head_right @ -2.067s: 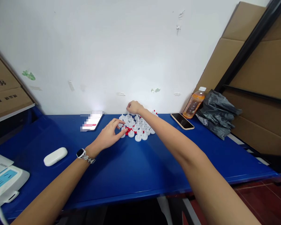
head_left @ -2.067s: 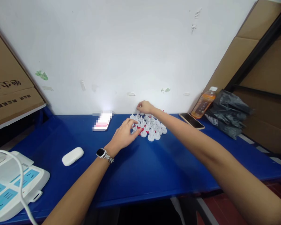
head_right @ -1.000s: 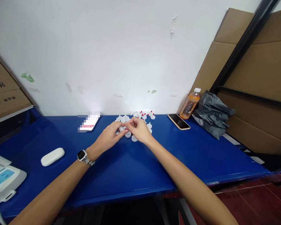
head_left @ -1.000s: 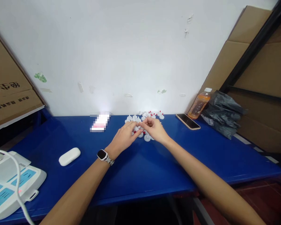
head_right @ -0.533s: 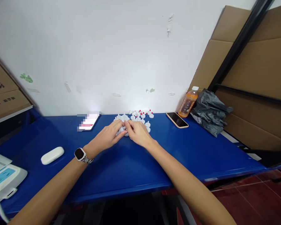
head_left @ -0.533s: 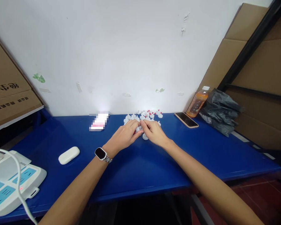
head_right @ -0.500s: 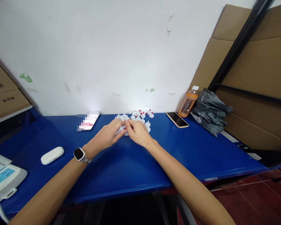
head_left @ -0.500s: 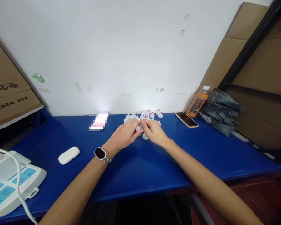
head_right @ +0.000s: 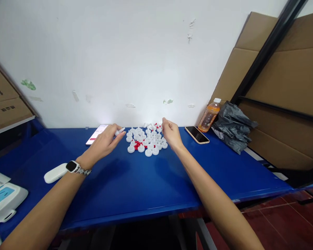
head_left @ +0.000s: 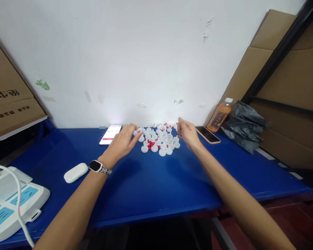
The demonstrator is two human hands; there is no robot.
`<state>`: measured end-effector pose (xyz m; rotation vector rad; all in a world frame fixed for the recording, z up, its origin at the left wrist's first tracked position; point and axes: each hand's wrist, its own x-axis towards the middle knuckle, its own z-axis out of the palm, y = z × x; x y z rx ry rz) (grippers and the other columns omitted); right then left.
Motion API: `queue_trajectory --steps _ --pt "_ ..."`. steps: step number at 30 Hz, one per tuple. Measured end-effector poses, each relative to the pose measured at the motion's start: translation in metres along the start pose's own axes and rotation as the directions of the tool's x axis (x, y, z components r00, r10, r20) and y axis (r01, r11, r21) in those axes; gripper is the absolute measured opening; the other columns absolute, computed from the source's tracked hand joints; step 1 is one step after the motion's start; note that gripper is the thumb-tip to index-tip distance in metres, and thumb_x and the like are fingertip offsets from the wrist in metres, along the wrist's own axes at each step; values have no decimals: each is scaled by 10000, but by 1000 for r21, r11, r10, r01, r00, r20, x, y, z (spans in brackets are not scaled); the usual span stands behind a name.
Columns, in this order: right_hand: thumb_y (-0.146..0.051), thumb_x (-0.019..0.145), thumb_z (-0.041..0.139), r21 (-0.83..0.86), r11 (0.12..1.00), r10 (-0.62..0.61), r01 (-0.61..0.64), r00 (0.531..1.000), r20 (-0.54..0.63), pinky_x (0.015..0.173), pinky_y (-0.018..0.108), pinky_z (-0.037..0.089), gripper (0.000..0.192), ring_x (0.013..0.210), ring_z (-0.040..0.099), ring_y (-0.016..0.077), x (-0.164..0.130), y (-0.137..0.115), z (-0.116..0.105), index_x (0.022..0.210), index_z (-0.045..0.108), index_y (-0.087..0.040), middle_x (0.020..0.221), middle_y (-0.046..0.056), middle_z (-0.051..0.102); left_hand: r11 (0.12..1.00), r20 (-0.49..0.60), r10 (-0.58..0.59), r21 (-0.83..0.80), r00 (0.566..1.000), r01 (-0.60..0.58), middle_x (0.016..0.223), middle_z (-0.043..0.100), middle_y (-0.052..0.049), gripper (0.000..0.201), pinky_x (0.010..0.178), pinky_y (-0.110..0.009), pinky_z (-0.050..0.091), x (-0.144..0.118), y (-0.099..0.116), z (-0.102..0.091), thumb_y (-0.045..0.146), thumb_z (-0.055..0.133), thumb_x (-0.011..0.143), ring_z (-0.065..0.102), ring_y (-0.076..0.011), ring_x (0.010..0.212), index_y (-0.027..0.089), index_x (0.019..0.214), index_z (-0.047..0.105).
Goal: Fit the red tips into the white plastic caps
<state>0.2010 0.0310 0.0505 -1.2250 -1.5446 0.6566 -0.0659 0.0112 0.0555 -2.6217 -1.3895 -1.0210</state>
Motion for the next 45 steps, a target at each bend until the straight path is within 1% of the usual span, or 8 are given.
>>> queue_trajectory --steps 7,12,21,25,30,34,37,45 --pt "-436 890 565 -524 819 -72 232 949 308 563 252 300 288 653 568 148 4 -9 40 760 676 -205 697 7 673 984 114 27 -176 993 -6 1098 590 -64 341 813 -339 479 -4 2 28 482 395 996 575 -206 991 235 1178 544" --pt "-382 862 607 -604 741 -38 292 917 397 566 262 281 191 676 594 153 14 -15 50 845 711 -222 754 7 705 983 145 21 -186 989 7 1068 601 -59 347 821 -355 469 -8 2 29 490 391 996 571 -213 991 234 1156 563" --pt "-510 901 554 -96 985 -93 141 918 387 559 243 398 352 564 536 122 -7 -18 37 816 632 -178 621 -6 621 972 159 15 -236 987 23 1115 604 -54 387 781 -333 478 -6 9 31 521 471 957 589 -211 971 260 1224 571" --pt "-508 820 669 130 991 -95 40 890 446 556 236 435 342 581 561 116 -19 -26 36 832 650 -167 668 12 660 963 100 16 -269 995 11 1084 601 -58 376 760 -323 483 -4 17 35 494 492 955 596 -204 941 252 1228 584" --pt "-498 757 728 191 980 -15 -55 936 351 411 207 323 370 442 450 70 0 -18 21 823 676 -138 627 16 659 954 15 -80 -290 997 81 1122 591 -62 542 718 -309 493 -2 21 35 543 573 899 591 -194 928 260 1353 488" --pt "-336 787 708 13 999 34 -37 983 179 444 196 385 215 543 585 109 42 3 1 794 677 -123 700 70 722 943 28 -138 -301 990 140 1146 584 -71 564 657 -293 491 -3 16 32 556 570 891 596 -182 894 249 1353 473" --pt "-209 802 643 -228 973 71 -20 973 218 505 204 440 110 578 631 128 70 16 -3 766 690 -117 704 77 739 952 82 -131 -269 988 148 1123 584 -67 451 664 -300 495 -4 11 34 555 530 910 608 -184 892 237 1226 574" --pt "-191 804 608 -661 729 39 176 954 298 682 223 469 164 769 677 169 102 18 40 871 755 -162 876 78 763 966 157 -68 -236 985 104 1122 578 -44 326 713 -309 505 -7 12 41 509 500 938 603 -181 917 257 1101 627"
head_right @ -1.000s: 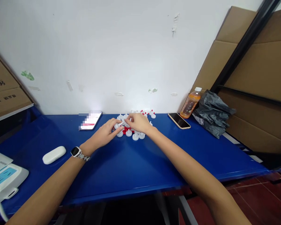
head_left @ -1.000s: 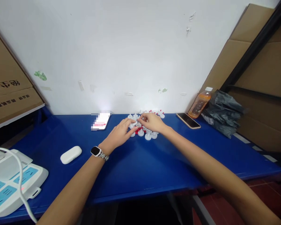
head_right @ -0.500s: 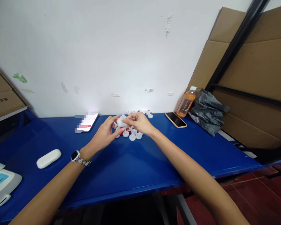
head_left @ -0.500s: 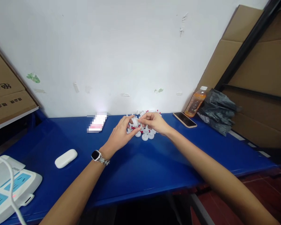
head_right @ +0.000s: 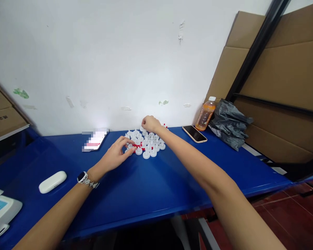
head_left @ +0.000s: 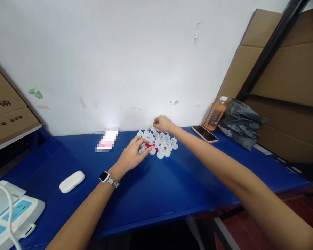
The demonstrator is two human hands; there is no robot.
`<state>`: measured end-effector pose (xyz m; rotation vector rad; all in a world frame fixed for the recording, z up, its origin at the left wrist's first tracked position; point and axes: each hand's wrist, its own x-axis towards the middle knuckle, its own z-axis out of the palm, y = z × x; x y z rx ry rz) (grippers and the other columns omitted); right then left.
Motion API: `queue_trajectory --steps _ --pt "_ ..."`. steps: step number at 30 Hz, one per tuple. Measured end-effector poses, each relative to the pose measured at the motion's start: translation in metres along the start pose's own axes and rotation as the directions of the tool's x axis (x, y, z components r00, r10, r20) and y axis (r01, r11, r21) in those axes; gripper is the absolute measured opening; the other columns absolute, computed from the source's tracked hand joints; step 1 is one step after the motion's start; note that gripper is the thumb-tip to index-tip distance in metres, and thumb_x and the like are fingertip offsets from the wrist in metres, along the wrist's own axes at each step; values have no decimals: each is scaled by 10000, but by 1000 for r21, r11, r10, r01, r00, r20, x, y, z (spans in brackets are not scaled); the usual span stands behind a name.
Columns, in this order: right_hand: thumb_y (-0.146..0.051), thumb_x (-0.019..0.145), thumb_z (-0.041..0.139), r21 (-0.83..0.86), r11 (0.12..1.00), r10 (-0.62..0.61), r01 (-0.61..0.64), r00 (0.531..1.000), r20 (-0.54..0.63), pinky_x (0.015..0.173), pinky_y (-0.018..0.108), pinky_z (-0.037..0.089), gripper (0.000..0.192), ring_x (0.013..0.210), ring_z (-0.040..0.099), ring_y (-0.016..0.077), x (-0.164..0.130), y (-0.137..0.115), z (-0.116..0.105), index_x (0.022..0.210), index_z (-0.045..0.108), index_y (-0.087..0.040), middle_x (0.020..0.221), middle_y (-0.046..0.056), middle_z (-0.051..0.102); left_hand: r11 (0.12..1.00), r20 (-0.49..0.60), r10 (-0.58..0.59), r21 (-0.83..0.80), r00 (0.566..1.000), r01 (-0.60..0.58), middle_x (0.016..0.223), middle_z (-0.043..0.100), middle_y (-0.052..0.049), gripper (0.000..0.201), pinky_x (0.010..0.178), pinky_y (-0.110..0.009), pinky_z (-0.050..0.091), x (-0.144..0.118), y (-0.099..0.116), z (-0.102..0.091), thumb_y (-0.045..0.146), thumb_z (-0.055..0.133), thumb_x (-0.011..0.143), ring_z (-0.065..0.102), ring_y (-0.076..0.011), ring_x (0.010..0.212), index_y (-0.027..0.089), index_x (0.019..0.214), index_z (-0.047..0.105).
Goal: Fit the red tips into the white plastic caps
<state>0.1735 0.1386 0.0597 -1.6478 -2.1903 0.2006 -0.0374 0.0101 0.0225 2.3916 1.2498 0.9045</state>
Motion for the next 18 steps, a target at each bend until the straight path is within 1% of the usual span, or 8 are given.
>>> queue_trajectory --steps 4,8,11,14,18 --pt "-171 768 636 -35 999 -12 12 1000 14 705 245 466 151 822 676 200 19 -11 8 853 761 -161 923 105 755 1000 -3 -20 -3 1000 20 1123 575 -42 319 711 -312 502 0 0 -3 507 507 937 599 -183 920 263 1102 630" --pt "-183 772 640 -52 998 -27 28 999 20 727 246 462 157 842 668 201 31 -15 10 869 761 -160 941 106 749 1000 -18 -15 7 1000 15 1116 577 -40 303 778 -338 504 -1 0 -5 492 511 938 596 -194 963 262 1094 631" --pt "-203 803 614 -51 998 -27 28 1000 15 743 248 462 186 833 661 192 35 -17 9 913 757 -153 968 110 742 1000 -25 8 12 1000 -8 1122 576 -49 304 806 -348 504 -1 0 -5 485 511 938 589 -207 1004 251 1092 629" --pt "-209 839 574 -42 999 -27 27 1000 14 751 236 460 225 841 658 176 37 -18 12 966 750 -147 1000 110 738 1000 -24 7 13 1000 -7 1136 571 -54 303 777 -337 505 -1 1 -4 483 505 942 587 -211 1009 250 1094 626" --pt "-183 811 597 -52 998 -20 22 999 35 762 234 463 206 844 662 176 37 -16 21 930 759 -140 987 110 743 1000 0 -3 11 1000 3 1141 565 -55 296 731 -321 500 -2 3 -5 476 499 946 582 -211 1001 250 1090 625"
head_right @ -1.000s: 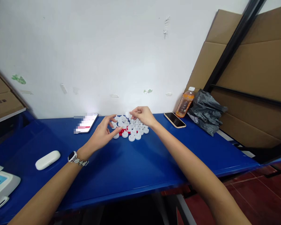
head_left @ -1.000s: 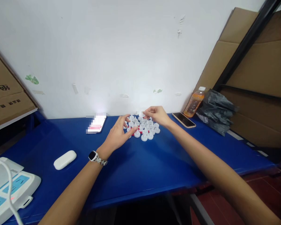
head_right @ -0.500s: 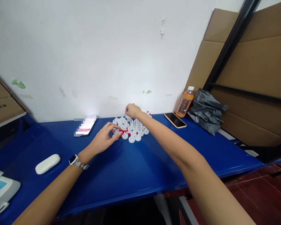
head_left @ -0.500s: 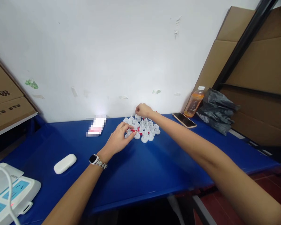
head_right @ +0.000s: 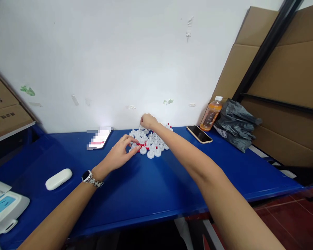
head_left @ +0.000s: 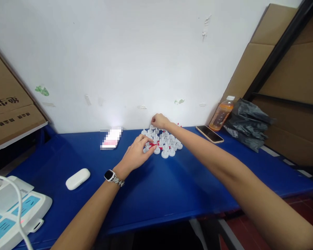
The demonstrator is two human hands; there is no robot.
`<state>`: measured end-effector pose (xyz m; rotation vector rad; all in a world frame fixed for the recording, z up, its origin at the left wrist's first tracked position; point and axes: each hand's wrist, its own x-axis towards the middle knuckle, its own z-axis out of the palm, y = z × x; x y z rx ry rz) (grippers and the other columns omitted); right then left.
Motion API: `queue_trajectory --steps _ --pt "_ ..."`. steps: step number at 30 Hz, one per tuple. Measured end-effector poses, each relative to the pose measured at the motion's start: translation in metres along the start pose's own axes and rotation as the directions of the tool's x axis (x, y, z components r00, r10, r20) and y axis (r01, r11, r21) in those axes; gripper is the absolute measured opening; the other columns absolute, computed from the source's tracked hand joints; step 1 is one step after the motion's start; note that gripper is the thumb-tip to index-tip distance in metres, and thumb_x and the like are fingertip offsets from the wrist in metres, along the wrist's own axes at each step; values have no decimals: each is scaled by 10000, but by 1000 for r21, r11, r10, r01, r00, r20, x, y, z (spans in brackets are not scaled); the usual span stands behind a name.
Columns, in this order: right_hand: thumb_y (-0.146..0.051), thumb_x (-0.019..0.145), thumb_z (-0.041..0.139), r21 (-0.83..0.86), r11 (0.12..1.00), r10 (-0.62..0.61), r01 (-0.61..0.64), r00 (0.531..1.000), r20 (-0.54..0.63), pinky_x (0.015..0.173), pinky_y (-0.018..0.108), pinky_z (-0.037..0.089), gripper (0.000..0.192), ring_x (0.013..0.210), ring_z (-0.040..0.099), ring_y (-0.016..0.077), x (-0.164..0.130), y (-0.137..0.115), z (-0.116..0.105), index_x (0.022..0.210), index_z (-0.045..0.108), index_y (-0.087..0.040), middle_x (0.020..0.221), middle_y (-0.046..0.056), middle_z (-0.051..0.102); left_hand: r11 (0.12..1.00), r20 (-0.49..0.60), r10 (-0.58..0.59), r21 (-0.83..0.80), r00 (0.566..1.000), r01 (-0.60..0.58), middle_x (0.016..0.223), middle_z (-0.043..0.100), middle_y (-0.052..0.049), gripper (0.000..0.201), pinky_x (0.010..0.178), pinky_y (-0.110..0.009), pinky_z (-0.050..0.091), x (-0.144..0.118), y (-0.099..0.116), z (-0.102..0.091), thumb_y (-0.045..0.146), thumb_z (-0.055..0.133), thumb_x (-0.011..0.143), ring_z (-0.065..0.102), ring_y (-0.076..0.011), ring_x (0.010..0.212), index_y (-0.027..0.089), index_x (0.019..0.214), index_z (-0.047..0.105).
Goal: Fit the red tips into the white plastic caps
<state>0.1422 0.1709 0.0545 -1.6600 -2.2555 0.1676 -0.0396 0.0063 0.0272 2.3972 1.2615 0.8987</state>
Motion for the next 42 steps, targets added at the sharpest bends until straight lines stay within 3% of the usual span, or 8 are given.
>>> queue_trajectory --steps 8,12,21,25,29,32,37,42 --pt "-136 745 635 -18 1000 -4 5 997 73 692 210 479 180 771 681 177 -2 12 -2 857 776 -127 855 93 760 1000 19 13 12 1000 -13 1101 558 -41 305 837 -363 495 1 2 1 498 486 945 574 -208 992 259 1073 627" --pt "-143 776 604 -22 1000 -17 18 999 43 729 203 480 215 833 684 173 -3 12 -3 907 774 -140 913 87 763 1000 25 22 2 999 -22 1089 558 -33 300 883 -376 489 0 4 2 501 478 947 573 -205 995 265 1055 630" --pt "-140 755 634 -37 999 27 -25 998 50 731 247 488 231 804 686 201 -4 18 4 935 777 -117 945 135 754 1000 42 15 15 999 -16 1093 560 -45 318 836 -369 505 0 1 1 504 482 943 572 -211 1001 257 1067 638" --pt "-191 762 659 -7 1000 18 -17 997 73 684 227 481 184 747 675 179 -8 20 3 890 779 -134 869 98 761 999 34 36 6 999 -36 1088 574 -38 306 841 -370 499 -1 4 1 505 476 946 576 -210 1008 262 1041 635" --pt "-300 889 545 47 999 8 -10 998 60 655 190 475 283 688 661 127 -13 27 -3 1052 745 -182 842 33 765 999 22 48 2 999 -48 1105 582 -44 297 855 -369 499 -1 4 0 488 479 948 571 -217 1036 257 1065 625" --pt "-273 934 439 26 998 49 -49 999 10 682 202 479 353 728 669 131 -18 41 -10 1143 701 -165 930 57 762 999 10 43 12 999 -43 1121 580 -54 314 844 -367 502 0 3 -1 490 481 946 571 -223 1043 252 1099 618" --pt "-250 800 617 -74 995 66 -63 997 30 735 240 474 311 856 675 183 -31 60 -12 1092 718 -221 977 47 750 999 6 46 10 999 -46 1142 583 -39 295 907 -380 484 1 6 1 480 474 953 565 -221 1083 267 1098 618" --pt "-266 762 671 -167 986 36 -24 997 66 787 281 469 332 929 664 217 -30 56 -7 1092 710 -256 1028 52 735 998 21 57 2 998 -57 1116 588 -36 286 936 -375 473 2 4 4 473 475 955 570 -211 1061 265 1078 629"
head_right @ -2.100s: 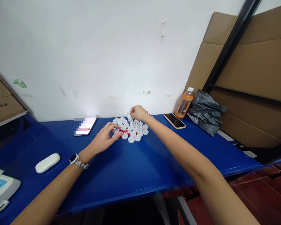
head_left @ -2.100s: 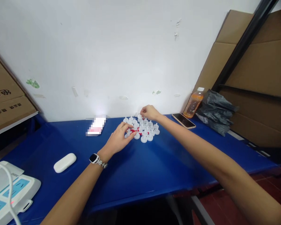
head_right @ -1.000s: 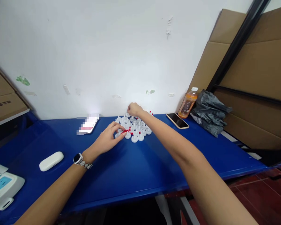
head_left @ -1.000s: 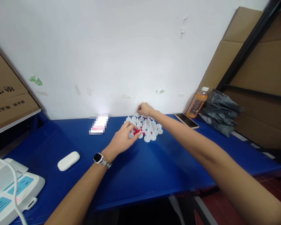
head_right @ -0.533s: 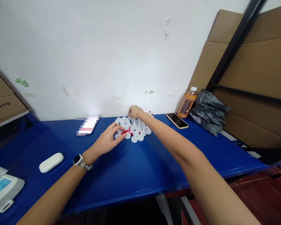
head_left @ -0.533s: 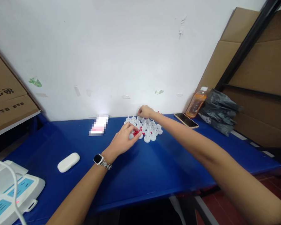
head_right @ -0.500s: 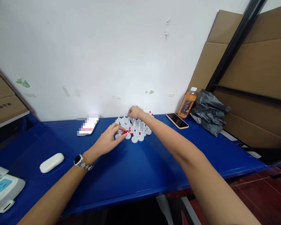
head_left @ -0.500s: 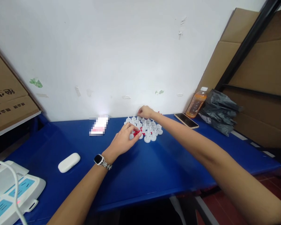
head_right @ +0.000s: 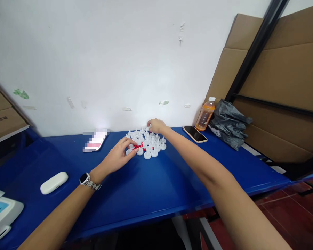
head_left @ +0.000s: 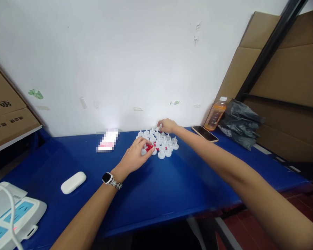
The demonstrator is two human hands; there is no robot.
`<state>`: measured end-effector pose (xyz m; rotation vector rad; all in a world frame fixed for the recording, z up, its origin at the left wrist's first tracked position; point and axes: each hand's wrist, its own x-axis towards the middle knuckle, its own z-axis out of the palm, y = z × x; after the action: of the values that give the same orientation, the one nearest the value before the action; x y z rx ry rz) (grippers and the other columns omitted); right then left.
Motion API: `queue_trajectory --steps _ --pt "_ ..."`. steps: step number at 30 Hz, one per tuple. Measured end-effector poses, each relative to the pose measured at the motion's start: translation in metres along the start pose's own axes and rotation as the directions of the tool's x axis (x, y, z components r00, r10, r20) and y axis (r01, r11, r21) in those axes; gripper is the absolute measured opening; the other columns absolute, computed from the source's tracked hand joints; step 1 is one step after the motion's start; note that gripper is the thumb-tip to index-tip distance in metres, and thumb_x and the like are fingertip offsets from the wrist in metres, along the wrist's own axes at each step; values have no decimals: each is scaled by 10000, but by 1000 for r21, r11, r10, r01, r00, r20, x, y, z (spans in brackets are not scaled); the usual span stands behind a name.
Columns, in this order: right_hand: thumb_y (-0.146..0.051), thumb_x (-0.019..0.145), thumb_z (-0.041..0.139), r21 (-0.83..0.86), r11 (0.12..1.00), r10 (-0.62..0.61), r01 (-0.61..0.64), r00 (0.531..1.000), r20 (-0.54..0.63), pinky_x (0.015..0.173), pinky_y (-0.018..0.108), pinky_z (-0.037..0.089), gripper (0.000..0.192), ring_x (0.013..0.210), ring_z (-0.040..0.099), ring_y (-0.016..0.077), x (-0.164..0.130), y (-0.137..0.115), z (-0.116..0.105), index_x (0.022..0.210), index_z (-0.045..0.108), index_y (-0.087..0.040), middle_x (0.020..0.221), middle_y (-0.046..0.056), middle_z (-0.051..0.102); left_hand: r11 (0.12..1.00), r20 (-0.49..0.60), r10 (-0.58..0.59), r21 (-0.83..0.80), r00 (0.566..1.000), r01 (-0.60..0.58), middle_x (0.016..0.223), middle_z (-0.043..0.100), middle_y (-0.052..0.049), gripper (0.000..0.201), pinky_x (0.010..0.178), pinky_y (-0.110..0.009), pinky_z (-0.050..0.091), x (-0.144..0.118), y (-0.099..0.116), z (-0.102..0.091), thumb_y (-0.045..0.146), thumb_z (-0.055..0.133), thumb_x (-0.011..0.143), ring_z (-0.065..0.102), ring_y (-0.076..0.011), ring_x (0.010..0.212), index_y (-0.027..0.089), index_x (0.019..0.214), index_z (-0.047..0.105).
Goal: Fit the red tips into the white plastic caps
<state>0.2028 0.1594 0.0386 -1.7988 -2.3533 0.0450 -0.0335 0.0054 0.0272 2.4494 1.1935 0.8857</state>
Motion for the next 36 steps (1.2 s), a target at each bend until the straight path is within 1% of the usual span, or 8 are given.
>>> queue_trajectory --steps 9,13,17,20,25,30,33,36 --pt "-306 747 693 -28 995 -93 93 996 -3 697 243 423 239 845 643 186 -7 -4 -23 970 706 -219 963 41 727 1000 -38 3 21 999 -2 1130 589 -44 295 835 -354 494 -1 -2 -2 478 481 954 559 -222 1084 260 1097 619" --pt "-287 730 710 268 960 -58 87 992 -116 605 221 388 220 669 580 123 -31 -4 -35 916 687 -171 765 8 674 999 -110 -20 32 994 24 1138 587 -52 305 745 -336 504 -1 2 -5 463 485 954 572 -225 1051 263 1157 596" --pt "-390 719 749 802 582 -80 134 991 -108 485 206 317 308 503 427 70 -71 -26 -32 878 642 -149 596 -57 519 998 -198 -9 -64 980 -4 1229 545 -72 379 714 -299 528 1 4 -6 393 505 954 578 -195 1005 267 1311 516" --pt "-432 693 789 956 293 -160 32 987 16 425 195 196 362 451 314 47 -101 -48 -23 877 627 -166 563 -84 446 982 -199 37 -172 979 -72 1288 521 -80 429 743 -281 545 1 7 -4 367 512 959 579 -178 1010 268 1375 469" --pt "-440 735 767 989 92 -288 -113 948 135 428 199 131 334 471 316 49 -127 -67 -12 834 614 -160 577 -64 454 975 -126 115 -178 985 -136 1160 573 -61 383 828 -319 534 0 10 -6 396 488 981 598 -163 920 276 1343 526" --pt "-557 794 669 979 202 -71 39 997 -25 443 218 225 380 476 348 75 -142 -80 -8 858 575 -194 609 -51 486 989 -87 140 -30 986 -143 1017 553 -52 331 803 -338 519 -2 11 -11 428 500 970 580 -174 874 258 1238 591" --pt "-576 868 576 850 479 22 219 965 -262 515 236 301 398 525 394 99 -151 -88 -7 741 493 -207 594 -46 451 985 -66 155 85 986 -149 981 548 -52 275 794 -345 508 -2 13 -11 429 514 958 567 -189 888 223 1112 612" --pt "-547 930 488 648 727 -19 228 949 -314 537 247 282 455 532 397 109 -154 -91 -5 640 412 -204 556 -37 424 966 -31 176 199 984 -167 1002 553 -57 246 791 -342 502 -2 17 -11 422 491 969 555 -197 915 205 1031 587"
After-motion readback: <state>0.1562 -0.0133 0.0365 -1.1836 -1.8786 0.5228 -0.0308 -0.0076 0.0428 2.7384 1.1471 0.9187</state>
